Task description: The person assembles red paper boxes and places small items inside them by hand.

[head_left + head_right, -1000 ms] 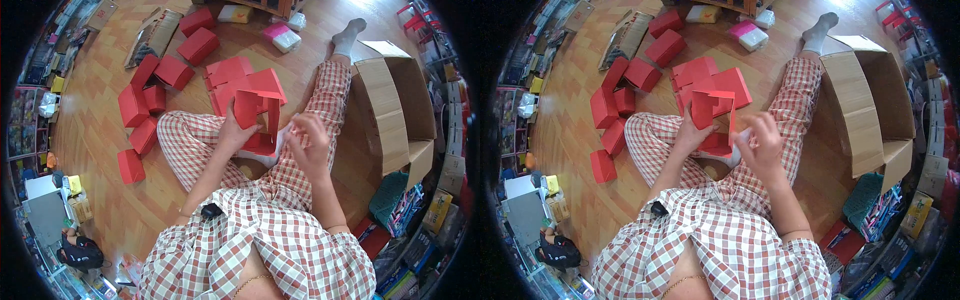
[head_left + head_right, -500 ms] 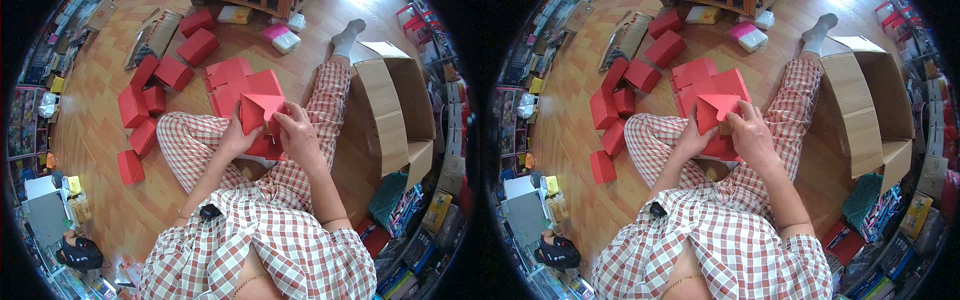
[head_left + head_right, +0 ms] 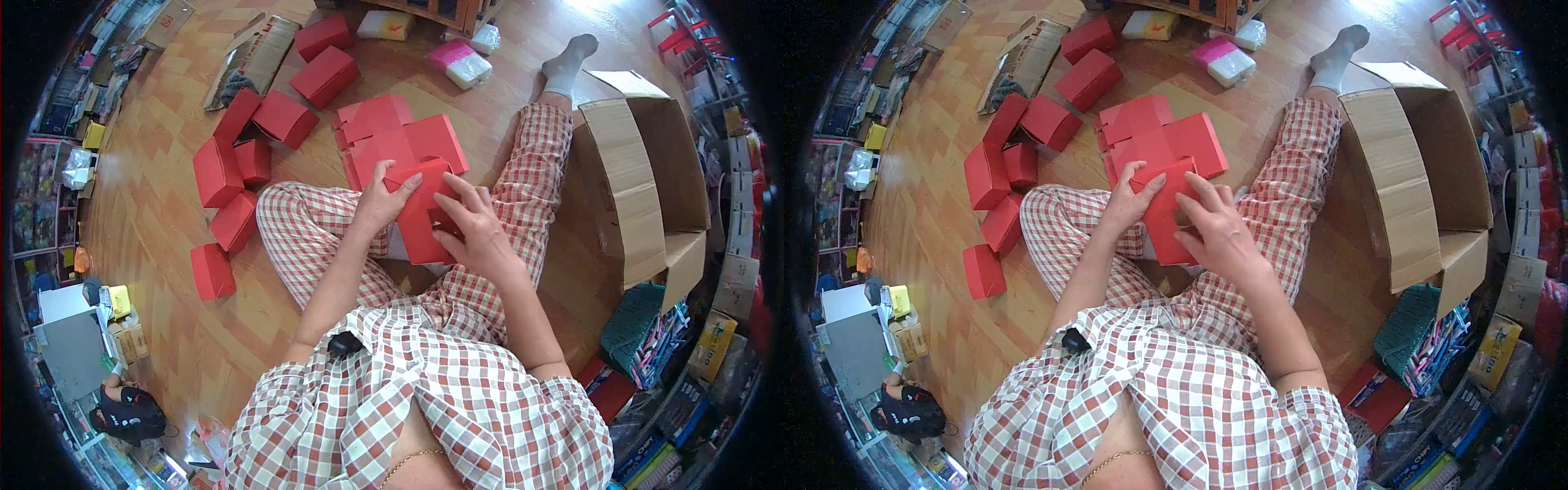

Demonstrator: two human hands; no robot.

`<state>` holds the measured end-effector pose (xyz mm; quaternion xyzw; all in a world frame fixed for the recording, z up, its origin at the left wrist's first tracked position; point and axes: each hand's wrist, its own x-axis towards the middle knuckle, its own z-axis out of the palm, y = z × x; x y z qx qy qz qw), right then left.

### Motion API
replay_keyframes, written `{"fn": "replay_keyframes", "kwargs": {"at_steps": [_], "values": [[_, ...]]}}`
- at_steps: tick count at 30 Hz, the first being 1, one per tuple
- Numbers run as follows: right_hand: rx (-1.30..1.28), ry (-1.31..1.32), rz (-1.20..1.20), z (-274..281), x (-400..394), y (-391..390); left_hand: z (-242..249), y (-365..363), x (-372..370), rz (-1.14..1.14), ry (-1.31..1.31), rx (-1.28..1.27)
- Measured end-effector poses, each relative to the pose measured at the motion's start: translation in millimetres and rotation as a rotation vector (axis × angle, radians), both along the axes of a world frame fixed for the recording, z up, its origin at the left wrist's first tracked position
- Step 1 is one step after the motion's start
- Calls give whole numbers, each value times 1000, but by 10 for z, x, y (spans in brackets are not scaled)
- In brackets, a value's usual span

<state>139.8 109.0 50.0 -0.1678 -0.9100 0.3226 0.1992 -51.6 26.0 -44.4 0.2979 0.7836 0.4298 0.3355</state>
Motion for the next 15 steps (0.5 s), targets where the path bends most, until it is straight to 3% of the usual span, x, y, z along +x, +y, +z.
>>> {"fn": "replay_keyframes", "kwargs": {"at_steps": [7, 12, 15], "values": [[97, -230, 199, 252, 235, 226, 357, 73, 63, -73, 29, -97], [270, -277, 29, 184, 263, 170, 313, 135, 59, -51, 114, -158], [157, -212, -66, 15, 293, 120, 247, 96, -19, -38, 97, -51]]}}
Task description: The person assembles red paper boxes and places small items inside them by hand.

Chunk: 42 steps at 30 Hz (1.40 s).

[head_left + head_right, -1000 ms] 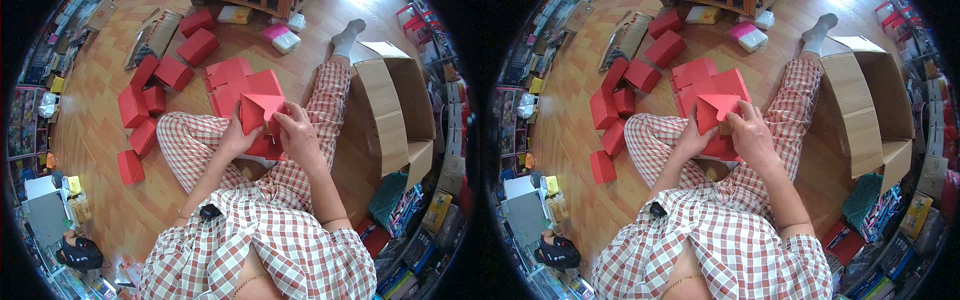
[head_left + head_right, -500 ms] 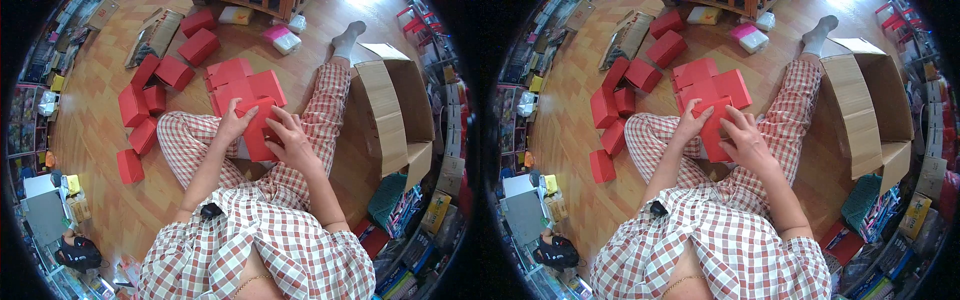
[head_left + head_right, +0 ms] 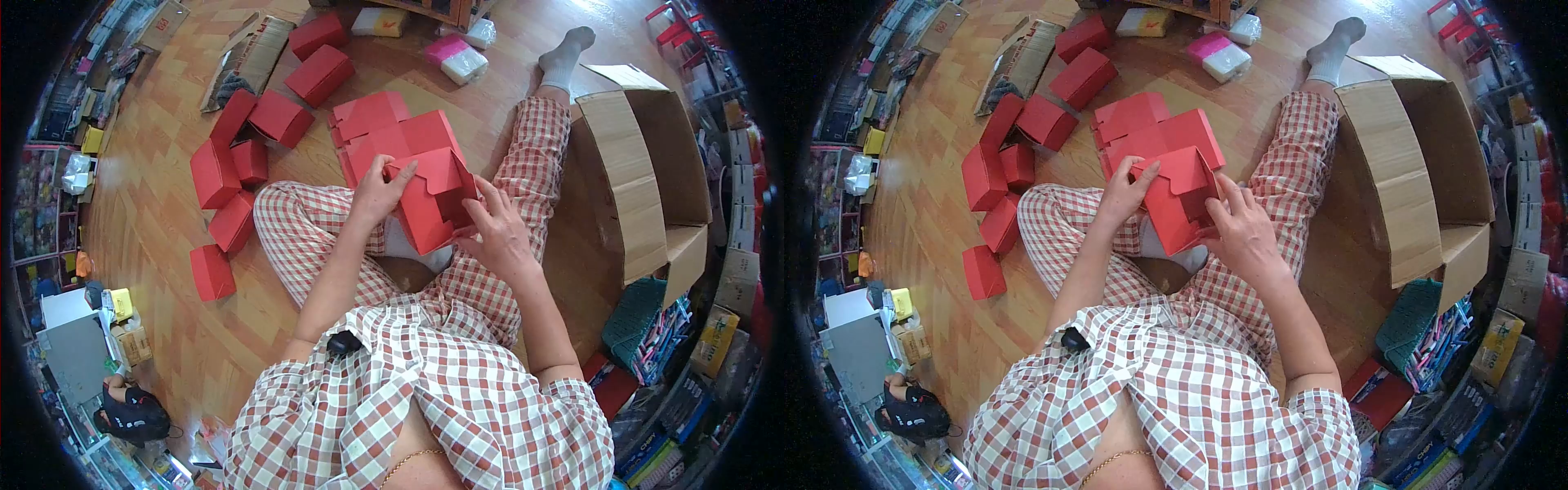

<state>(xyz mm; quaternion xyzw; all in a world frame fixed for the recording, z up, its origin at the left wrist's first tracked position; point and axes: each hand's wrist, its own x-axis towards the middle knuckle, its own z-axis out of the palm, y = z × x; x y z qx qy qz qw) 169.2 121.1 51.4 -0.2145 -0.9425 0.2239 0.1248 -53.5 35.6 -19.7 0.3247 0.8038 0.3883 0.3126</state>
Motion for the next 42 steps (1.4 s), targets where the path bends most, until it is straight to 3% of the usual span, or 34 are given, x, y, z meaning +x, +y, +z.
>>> {"fn": "replay_keyframes", "kwargs": {"at_steps": [9, 16, 18, 27, 36, 40, 42], "values": [[-84, 181, -56, -233, -91, -143, -9, -69, -9, -3, 37, -5], [-162, 154, 24, -264, -11, -35, -89, -155, -81, -16, -25, 14], [-221, 130, 59, -217, 23, 15, -93, -179, -119, -65, -210, 55], [-172, 84, 120, -188, 45, 134, -22, -192, -121, -124, -63, 48], [-240, 87, 191, -108, 68, 173, -96, -211, -151, -147, -190, 56], [-129, 70, 166, -175, 48, 153, -94, -203, -168, -149, -177, 32], [-16, 114, 18, -252, -2, 44, -114, -201, -139, -84, -133, 74]]}}
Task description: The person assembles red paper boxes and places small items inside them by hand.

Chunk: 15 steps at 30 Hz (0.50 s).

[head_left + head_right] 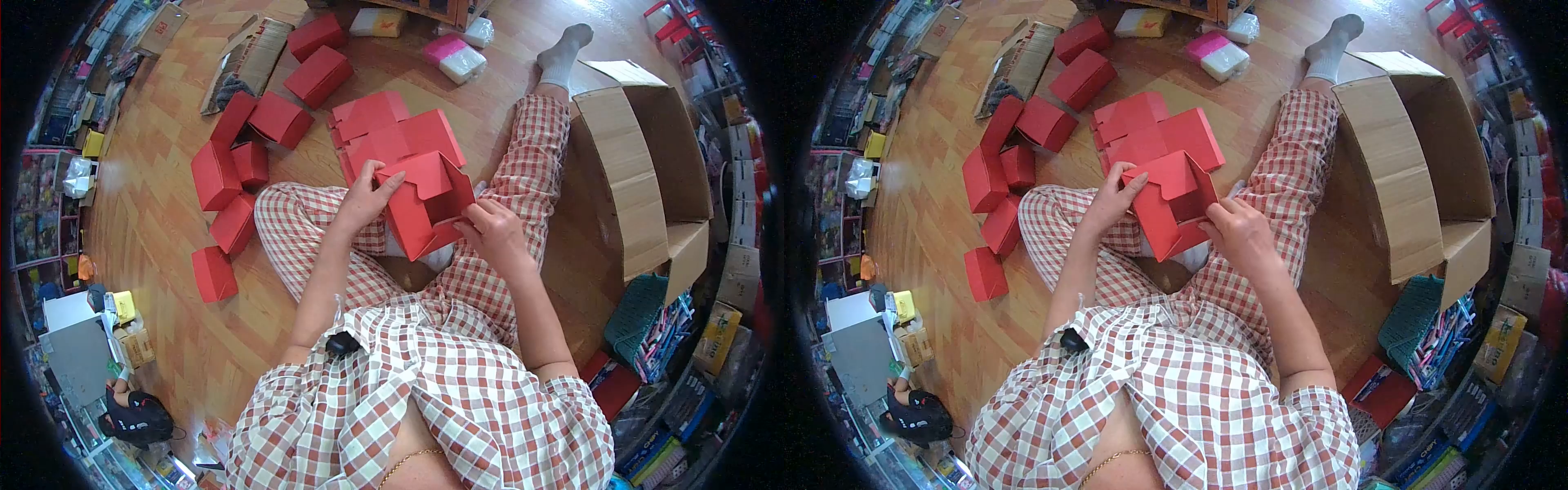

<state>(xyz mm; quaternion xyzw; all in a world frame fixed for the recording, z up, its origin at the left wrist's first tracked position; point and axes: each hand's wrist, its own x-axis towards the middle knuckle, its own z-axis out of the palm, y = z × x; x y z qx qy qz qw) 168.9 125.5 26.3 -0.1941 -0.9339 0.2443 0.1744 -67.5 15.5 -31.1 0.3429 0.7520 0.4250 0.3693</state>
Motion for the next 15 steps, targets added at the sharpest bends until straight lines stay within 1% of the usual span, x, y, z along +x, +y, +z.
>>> {"fn": "replay_keyframes", "kwargs": {"at_steps": [1, 3, 4, 6, 10, 12, 13, 15], "values": [[0, 0, -1, -63, -28, -62, 42, 2, 34, -1, 0, 0], [90, 120, -139, -185, -97, -185, 115, 0, 102, 15, 6, -59], [90, 120, -139, -221, -128, -225, 88, 2, 115, 15, 5, -59], [88, 273, -222, -258, -176, -281, 28, -2, 133, 29, 104, -49], [93, 284, -279, -367, -173, -291, 7, 11, 168, 36, 114, -43], [148, 158, -251, -422, -170, -255, 25, 14, 226, 55, 127, -85], [148, 159, -251, -403, -177, -255, 11, 18, 234, 55, 128, -85], [68, 160, -248, -331, -200, -289, -2, 10, 258, 96, 39, -46]]}}
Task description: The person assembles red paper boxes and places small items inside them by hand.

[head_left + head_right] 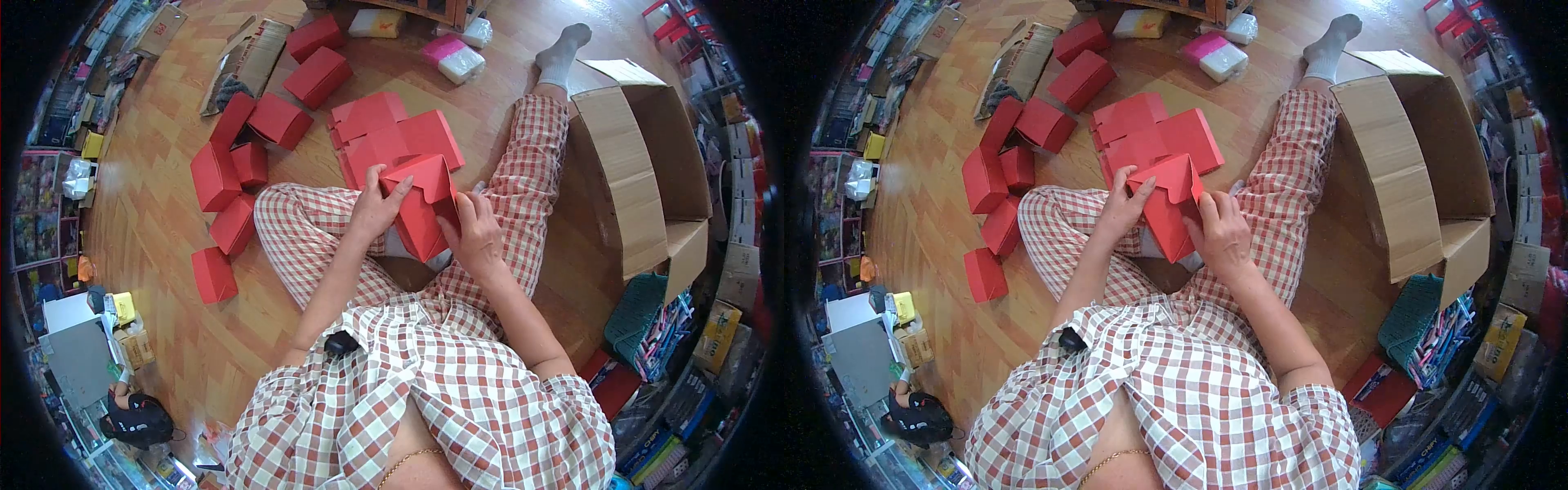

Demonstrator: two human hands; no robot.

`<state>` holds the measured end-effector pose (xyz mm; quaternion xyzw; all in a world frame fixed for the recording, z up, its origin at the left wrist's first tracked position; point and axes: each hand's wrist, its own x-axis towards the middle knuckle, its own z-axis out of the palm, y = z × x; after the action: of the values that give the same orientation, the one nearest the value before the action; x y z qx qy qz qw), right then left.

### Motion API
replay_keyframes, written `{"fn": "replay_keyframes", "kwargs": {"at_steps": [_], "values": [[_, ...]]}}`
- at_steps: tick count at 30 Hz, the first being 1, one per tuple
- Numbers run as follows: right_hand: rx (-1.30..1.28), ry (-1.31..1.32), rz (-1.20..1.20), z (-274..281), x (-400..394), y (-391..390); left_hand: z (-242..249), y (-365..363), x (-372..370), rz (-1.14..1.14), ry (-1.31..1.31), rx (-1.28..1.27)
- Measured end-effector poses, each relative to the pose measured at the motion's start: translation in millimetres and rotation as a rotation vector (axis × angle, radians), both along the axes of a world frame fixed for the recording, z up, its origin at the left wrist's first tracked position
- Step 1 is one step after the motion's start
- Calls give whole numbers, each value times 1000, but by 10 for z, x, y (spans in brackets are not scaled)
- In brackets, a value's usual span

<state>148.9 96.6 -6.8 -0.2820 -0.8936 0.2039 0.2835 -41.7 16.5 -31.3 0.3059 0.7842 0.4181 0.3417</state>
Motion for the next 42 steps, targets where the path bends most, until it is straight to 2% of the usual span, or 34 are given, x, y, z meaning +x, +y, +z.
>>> {"fn": "replay_keyframes", "kwargs": {"at_steps": [3, 6, 10, 12, 13, 15, 19, 21, 24, 28, 31, 33, 34, 36, 37, 40, 41, 42], "values": [[-60, 75, 65, 62, -29, -61, 63, -39, 65, -21, 101, 10], [-36, 105, 106, -25, -33, -73, 108, -34, 66, 1, 33, -21], [-112, 154, 46, -207, -106, -23, 133, -7, 152, 20, 84, -6], [-296, 171, -22, -233, -131, 17, 135, 0, 193, -2, 159, 27], [-296, 172, -21, -236, -140, 27, 122, -1, 197, -2, 160, 28], [-611, 247, -44, -235, -167, 33, 95, -14, 194, -35, 162, 136], [-627, 242, -10, -338, -186, 31, 114, -47, 232, -68, 141, 95], [-486, 90, -129, -377, -193, 41, 146, -50, 308, -115, 316, 66], [-449, 11, -171, -359, -231, 44, 92, -42, 341, -114, 393, 110], [-419, 13, -169, -284, -249, 29, 77, -52, 296, -80, 252, 68], [-456, 14, -140, -356, -236, 66, 45, -60, 241, -73, 217, 170], [-479, 197, 4, -409, -209, 121, 124, -75, 200, -30, 167, 199], [-478, 197, 4, -392, -182, 137, 96, -83, 147, -30, 167, 200], [-675, 284, 127, -311, -128, 159, 103, -71, 51, 20, -225, 373], [-673, 283, 126, -298, -125, 150, 143, -61, 63, 44, -255, 417], [-680, 334, 115, -296, -129, 117, 299, -46, 131, 26, -211, 508], [-782, 419, 95, -340, -130, 119, 355, -41, 188, 25, -211, 510], [-885, 504, 74, -379, -130, 120, 416, -40, 264, 18, 53, 549]]}}
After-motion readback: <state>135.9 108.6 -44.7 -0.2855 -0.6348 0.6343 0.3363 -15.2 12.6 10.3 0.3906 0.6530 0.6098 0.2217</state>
